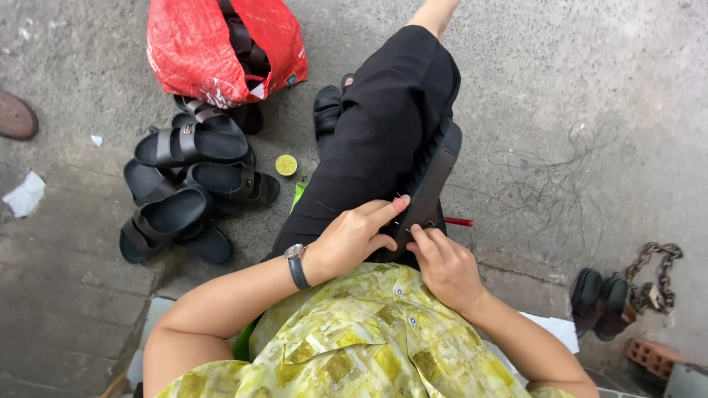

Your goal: A person is hand-stitching the sole of a black sandal using a needle and thread while sitting on the ground.

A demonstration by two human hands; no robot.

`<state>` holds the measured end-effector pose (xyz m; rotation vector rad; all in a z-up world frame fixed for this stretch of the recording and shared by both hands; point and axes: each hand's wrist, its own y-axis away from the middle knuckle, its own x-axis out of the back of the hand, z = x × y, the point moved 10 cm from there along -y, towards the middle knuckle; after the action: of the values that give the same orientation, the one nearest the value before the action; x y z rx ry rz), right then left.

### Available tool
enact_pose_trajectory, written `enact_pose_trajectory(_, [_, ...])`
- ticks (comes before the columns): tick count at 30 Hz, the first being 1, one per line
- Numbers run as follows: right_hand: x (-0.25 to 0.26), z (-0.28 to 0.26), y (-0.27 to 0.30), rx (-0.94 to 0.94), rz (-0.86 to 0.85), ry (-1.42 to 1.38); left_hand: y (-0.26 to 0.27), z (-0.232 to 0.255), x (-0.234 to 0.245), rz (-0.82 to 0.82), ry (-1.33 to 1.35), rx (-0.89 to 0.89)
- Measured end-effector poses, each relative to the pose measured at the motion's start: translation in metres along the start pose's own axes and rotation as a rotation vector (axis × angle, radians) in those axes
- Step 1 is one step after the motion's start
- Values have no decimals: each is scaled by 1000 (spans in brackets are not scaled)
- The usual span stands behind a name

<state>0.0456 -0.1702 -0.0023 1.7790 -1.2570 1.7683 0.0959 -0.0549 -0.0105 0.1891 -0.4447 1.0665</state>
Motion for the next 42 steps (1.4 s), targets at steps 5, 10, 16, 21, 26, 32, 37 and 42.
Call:
enact_pose_trajectory(5, [19, 13, -2, -48, -14, -242, 1, 6, 0, -18, -16, 1])
enact_pose_trajectory(10, [18, 19, 1, -83, -113, -310, 6, 0, -14, -12, -142, -25])
enact_pose_trajectory(16, [14, 23, 5, -52, -223, -173, 4, 6, -10, 12, -241, -60])
enact_pose_trajectory(21, [19, 11, 1, 29, -283, 67, 3, 12, -9, -13, -268, -64])
enact_pose_trajectory(26, [4, 3, 8, 103, -268, 192, 1, 9, -19, 26, -332, -89])
enact_pose_trajectory(32, [-2, 4, 4, 45, -179, 176, 6, 17, -16, 103, -510, -122])
enact_pose_trajectory(37, [2, 8, 4, -44, -205, 105, 23, 38, -9, 168, -709, -294])
enact_pose_trajectory(42, [3, 14, 5, -95, -145, -97, 16, 35, 8, -122, 759, 45])
